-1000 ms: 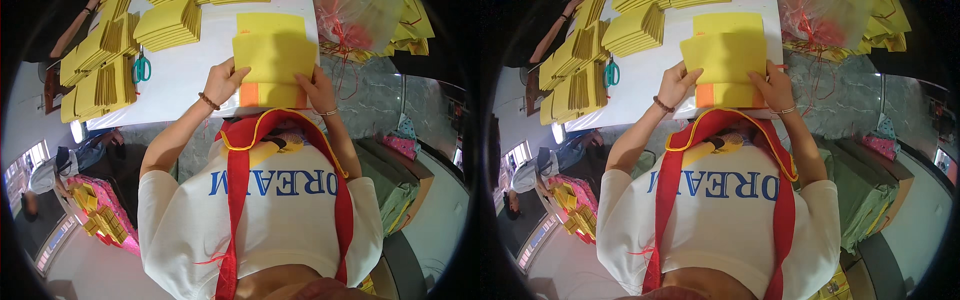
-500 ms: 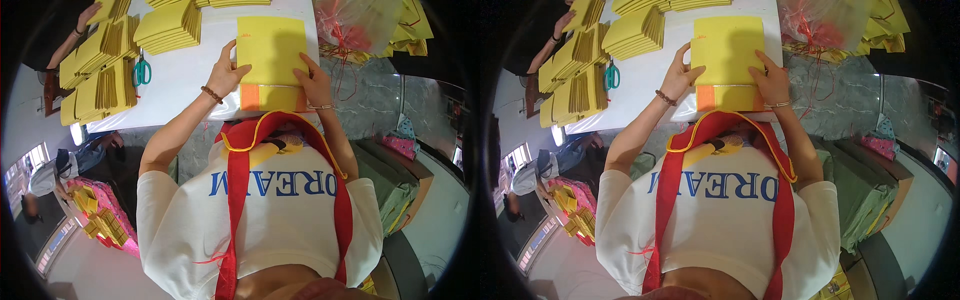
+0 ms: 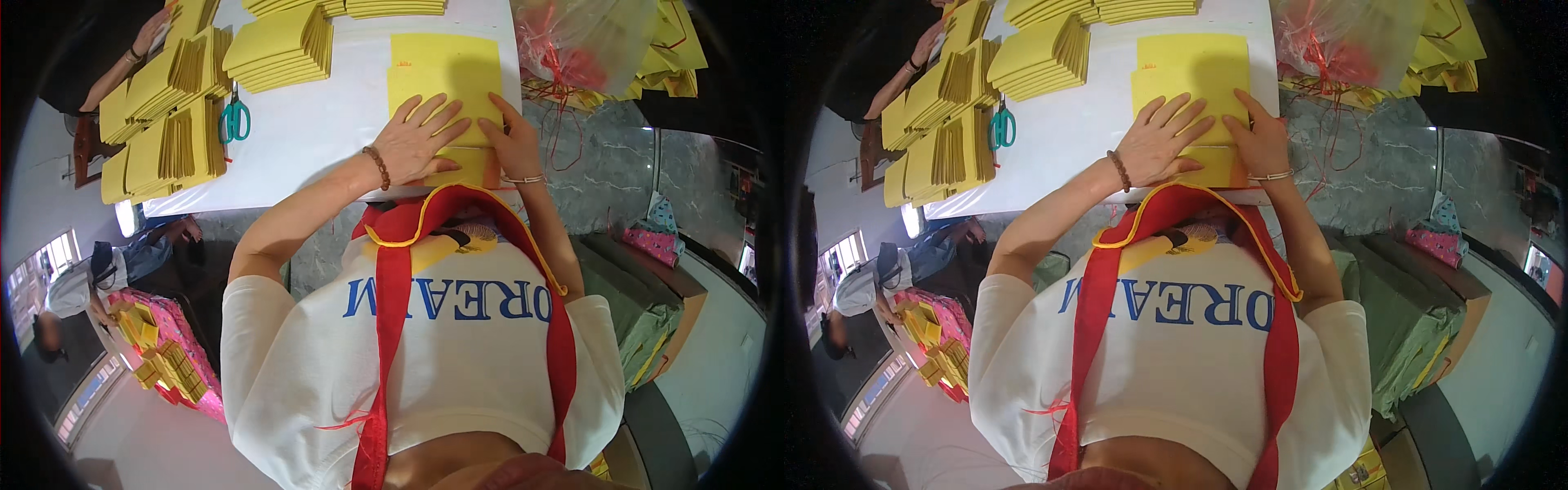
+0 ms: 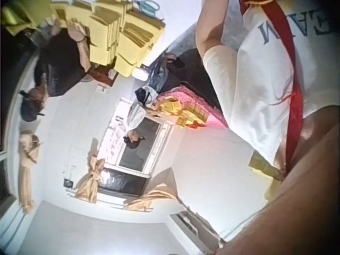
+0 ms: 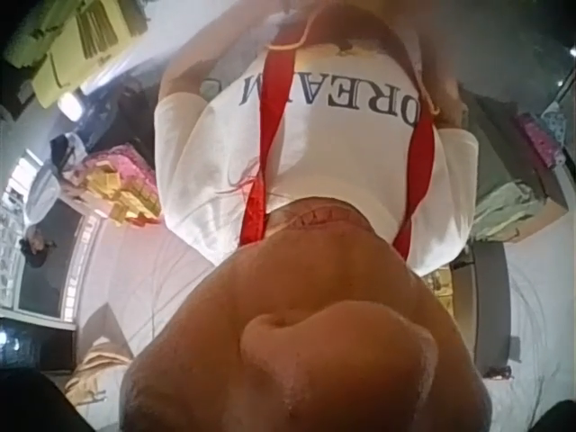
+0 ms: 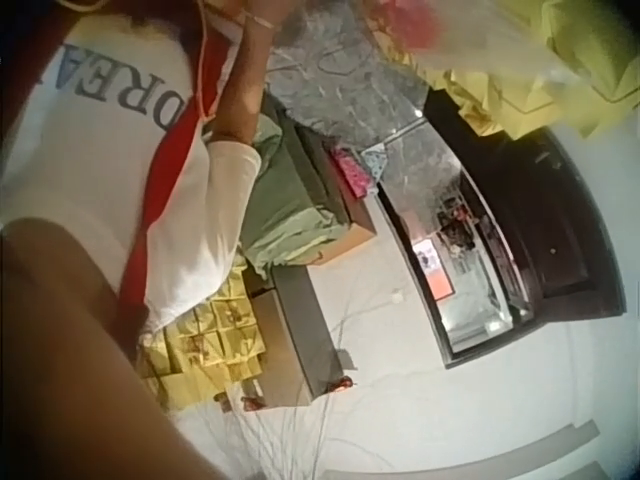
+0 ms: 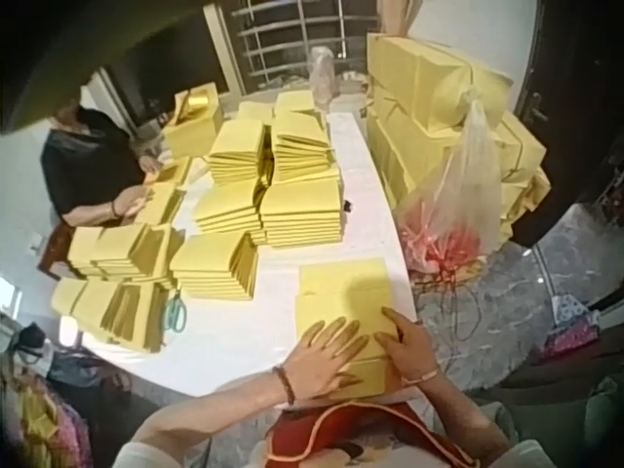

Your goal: Folding and organizing stacks of yellow paper sheets with silver foil squares.

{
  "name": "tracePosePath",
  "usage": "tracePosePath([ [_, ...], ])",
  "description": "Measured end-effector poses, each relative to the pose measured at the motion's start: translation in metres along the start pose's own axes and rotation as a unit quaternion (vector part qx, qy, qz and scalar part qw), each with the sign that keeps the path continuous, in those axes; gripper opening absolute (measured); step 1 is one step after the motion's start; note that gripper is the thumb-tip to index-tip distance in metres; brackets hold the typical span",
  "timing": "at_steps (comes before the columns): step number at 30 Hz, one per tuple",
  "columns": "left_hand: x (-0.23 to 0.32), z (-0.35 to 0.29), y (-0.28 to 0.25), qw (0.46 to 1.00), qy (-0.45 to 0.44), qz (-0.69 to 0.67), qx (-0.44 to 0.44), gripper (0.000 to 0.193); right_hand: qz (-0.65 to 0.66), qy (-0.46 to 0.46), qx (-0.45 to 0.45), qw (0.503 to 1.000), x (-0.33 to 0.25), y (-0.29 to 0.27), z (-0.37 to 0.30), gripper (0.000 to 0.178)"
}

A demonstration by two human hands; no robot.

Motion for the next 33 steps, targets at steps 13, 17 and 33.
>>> tracePosePath([
  [13,-0.004,0.001,0.003,0.997,-0.035,-0.030,0.057,0.062,-0.333,-0.350,-0.043,0.875,0.004,0.003,-0.049,0.062],
  [17,-0.001,0.008,0.002,0.998,-0.017,0.047,0.040,0.060,-0.190,-0.298,-0.099,0.930,0.012,-0.005,-0.038,0.056],
  [33,-0.128,-0.002,-0.117,0.961,-0.077,0.139,0.227,0.053,0.198,-0.003,0.072,0.978,0.008,-0.029,-0.034,0.043],
])
Point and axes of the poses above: each hand's wrist, its own z-axis towards the middle knuckle, its own y-axis out of the palm, x = y × z, the point moved 1 cm from there along z, towards the middle knuckle, and after that the axes turned 10 degrees about x, right-handed, at the moved point
